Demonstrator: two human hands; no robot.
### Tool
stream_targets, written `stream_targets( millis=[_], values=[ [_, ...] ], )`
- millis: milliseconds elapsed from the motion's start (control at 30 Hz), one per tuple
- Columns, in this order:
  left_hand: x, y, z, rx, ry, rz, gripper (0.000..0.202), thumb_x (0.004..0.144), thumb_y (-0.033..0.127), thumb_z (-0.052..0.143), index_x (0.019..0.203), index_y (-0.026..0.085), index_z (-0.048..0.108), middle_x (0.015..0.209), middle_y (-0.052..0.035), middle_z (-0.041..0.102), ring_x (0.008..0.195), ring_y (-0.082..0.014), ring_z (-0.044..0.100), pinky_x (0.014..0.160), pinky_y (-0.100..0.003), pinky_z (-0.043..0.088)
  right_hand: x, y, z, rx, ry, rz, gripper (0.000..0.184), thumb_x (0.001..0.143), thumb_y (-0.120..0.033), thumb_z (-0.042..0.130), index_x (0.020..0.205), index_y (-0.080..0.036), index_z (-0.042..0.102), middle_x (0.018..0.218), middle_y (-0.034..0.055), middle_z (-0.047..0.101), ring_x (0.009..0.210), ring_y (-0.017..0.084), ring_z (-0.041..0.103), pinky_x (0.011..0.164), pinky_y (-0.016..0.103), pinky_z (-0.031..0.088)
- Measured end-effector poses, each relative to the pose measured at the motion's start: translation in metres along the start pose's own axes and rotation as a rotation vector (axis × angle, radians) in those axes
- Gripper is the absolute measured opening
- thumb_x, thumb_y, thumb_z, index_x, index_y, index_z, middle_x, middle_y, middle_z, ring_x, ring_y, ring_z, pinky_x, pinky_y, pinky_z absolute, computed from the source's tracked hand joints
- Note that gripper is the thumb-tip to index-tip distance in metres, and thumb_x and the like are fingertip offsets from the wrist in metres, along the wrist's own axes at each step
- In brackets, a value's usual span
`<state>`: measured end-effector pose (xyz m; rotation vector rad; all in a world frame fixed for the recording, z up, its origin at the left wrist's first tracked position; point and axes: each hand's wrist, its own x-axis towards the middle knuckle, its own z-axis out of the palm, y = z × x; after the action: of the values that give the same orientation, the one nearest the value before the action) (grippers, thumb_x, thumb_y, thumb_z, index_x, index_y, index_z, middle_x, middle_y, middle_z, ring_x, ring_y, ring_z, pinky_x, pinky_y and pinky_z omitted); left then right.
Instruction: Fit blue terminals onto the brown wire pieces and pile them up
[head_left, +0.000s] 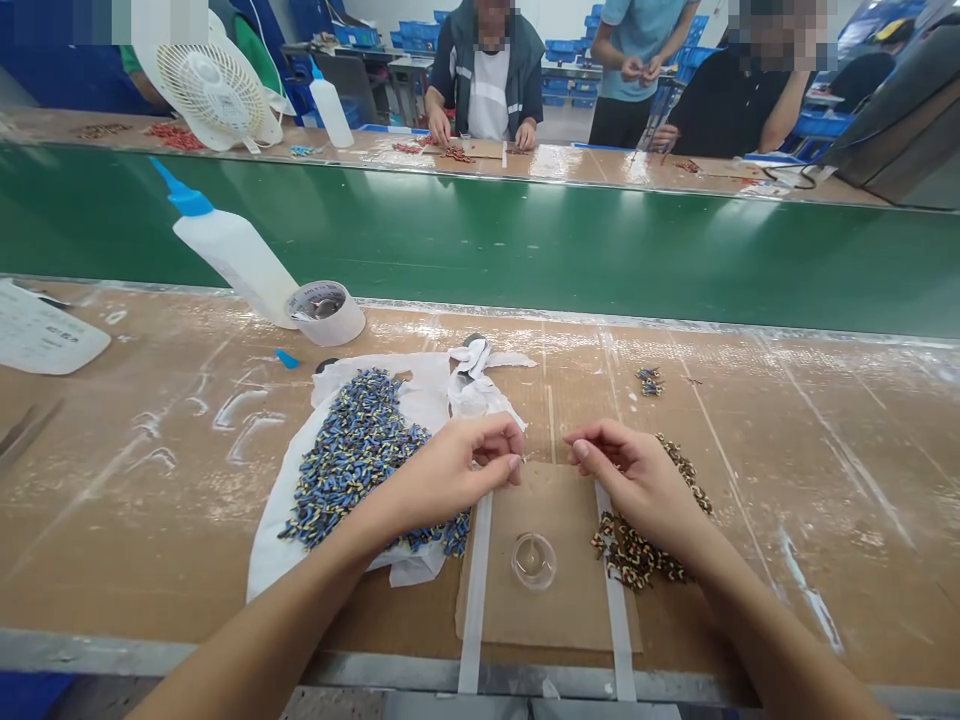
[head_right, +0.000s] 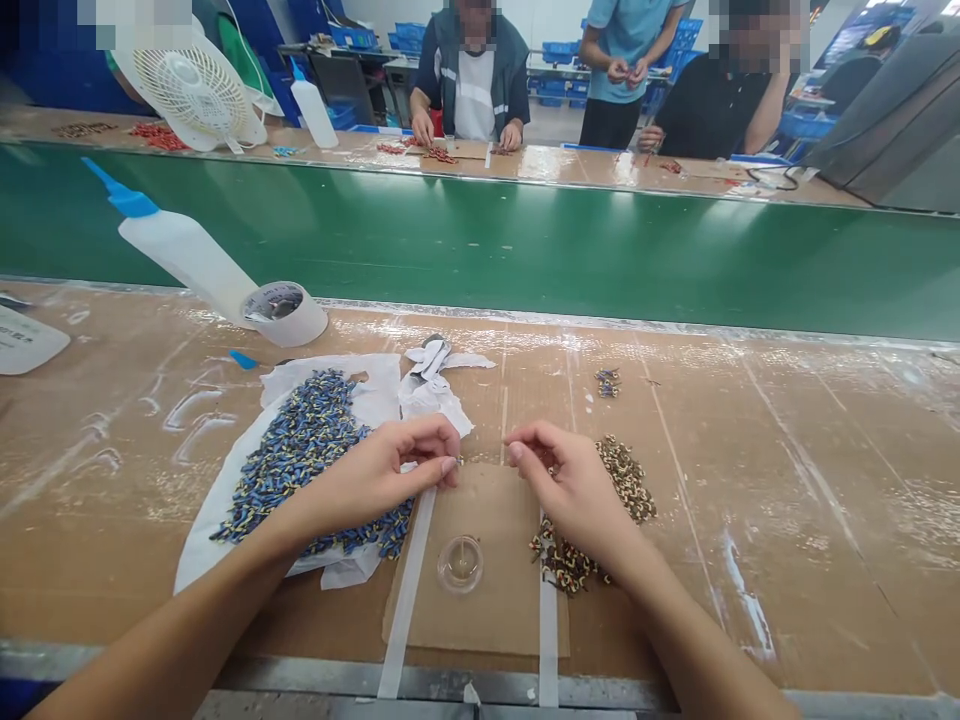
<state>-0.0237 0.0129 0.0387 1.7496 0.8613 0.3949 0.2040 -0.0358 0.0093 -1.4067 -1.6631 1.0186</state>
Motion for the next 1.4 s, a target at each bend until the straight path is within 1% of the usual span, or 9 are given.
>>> stream_targets(
  millis=[200,300,367,467,567,800,967,1233,1400],
  values=[
    [0.002,-0.011,0.000,0.266,0.116,-0.005,0.012,0.089,0.022,0.046,0.089,0.019,0.057,0.077,-0.0018,0.067,0.074,-0.0162,0.062,0.070,-0.028,0.044,0.000,-0.003,0.002,-0.084,-0.138,-0.009,0.016,0.094,-0.028,0.050,0.095,-0.020,0.064,0.081,0.0030,0.069,0.072,0.017,0.062,0.065,0.028,0.047],
    [0.003,-0.014,-0.001,0.429,0.131,0.010,0.018,0.090,0.022,0.045,0.082,0.018,0.061,0.072,-0.0009,0.064,0.068,-0.0155,0.057,0.065,-0.027,0.040,-0.001,-0.005,0.008,-0.097,-0.160,-0.013,0.014,0.093,-0.024,0.051,0.092,-0.019,0.064,0.077,0.0020,0.068,0.069,0.016,0.061,0.062,0.027,0.046],
    [0.004,-0.013,-0.001,0.456,0.137,0.026,0.019,0.089,0.021,0.046,0.081,0.017,0.064,0.071,-0.0008,0.063,0.067,-0.0150,0.055,0.065,-0.027,0.039,0.000,-0.004,0.013,-0.082,-0.154,-0.012,0.013,0.092,-0.023,0.052,0.093,-0.019,0.065,0.077,0.0023,0.068,0.069,0.016,0.062,0.062,0.027,0.047],
    [0.005,-0.009,0.005,0.297,0.119,0.039,0.019,0.088,0.019,0.048,0.086,0.017,0.067,0.079,-0.0025,0.067,0.075,-0.0160,0.058,0.071,-0.028,0.042,0.000,-0.003,0.020,-0.015,-0.129,-0.026,0.014,0.090,-0.024,0.056,0.098,-0.019,0.065,0.081,0.0034,0.070,0.071,0.017,0.063,0.065,0.029,0.050],
    [0.006,-0.005,0.015,0.048,0.078,0.026,0.018,0.087,0.021,0.052,0.089,0.017,0.069,0.085,-0.0040,0.069,0.083,-0.0174,0.060,0.078,-0.029,0.045,-0.001,-0.003,0.024,0.028,-0.081,-0.059,0.011,0.089,-0.026,0.059,0.092,-0.019,0.066,0.080,0.0030,0.071,0.069,0.016,0.065,0.066,0.028,0.051],
    [0.009,0.000,0.030,-0.341,0.180,-0.029,0.015,0.085,0.026,0.060,0.089,0.015,0.070,0.087,-0.0049,0.070,0.085,-0.0171,0.062,0.081,-0.030,0.047,-0.002,-0.005,0.026,0.122,0.006,-0.073,0.008,0.087,-0.026,0.061,0.091,-0.020,0.064,0.080,0.0032,0.072,0.069,0.016,0.067,0.066,0.028,0.054],
    [0.009,-0.001,0.035,-0.451,0.181,-0.028,0.012,0.085,0.023,0.063,0.090,0.015,0.068,0.086,-0.0037,0.068,0.082,-0.0135,0.060,0.080,-0.026,0.046,-0.002,-0.004,0.028,0.038,0.054,-0.097,0.004,0.086,-0.023,0.061,0.082,-0.021,0.062,0.072,0.0014,0.071,0.063,0.016,0.065,0.061,0.026,0.051],
    [0.008,-0.009,0.038,-0.570,0.172,-0.033,0.020,0.083,0.027,0.067,0.100,0.016,0.065,0.097,-0.0058,0.068,0.090,-0.0147,0.061,0.085,-0.028,0.046,-0.005,-0.001,0.028,-0.124,0.111,-0.151,0.006,0.088,-0.026,0.061,0.085,-0.021,0.063,0.076,0.0025,0.072,0.061,0.015,0.062,0.059,0.025,0.047],
    [0.007,-0.007,0.036,-0.513,0.152,-0.040,0.016,0.083,0.028,0.067,0.092,0.014,0.065,0.088,-0.0041,0.066,0.085,-0.0144,0.059,0.082,-0.027,0.045,-0.005,-0.001,0.027,-0.141,0.102,-0.134,0.010,0.087,-0.028,0.063,0.080,-0.020,0.063,0.070,0.0010,0.069,0.056,0.014,0.058,0.055,0.024,0.043]
  ],
)
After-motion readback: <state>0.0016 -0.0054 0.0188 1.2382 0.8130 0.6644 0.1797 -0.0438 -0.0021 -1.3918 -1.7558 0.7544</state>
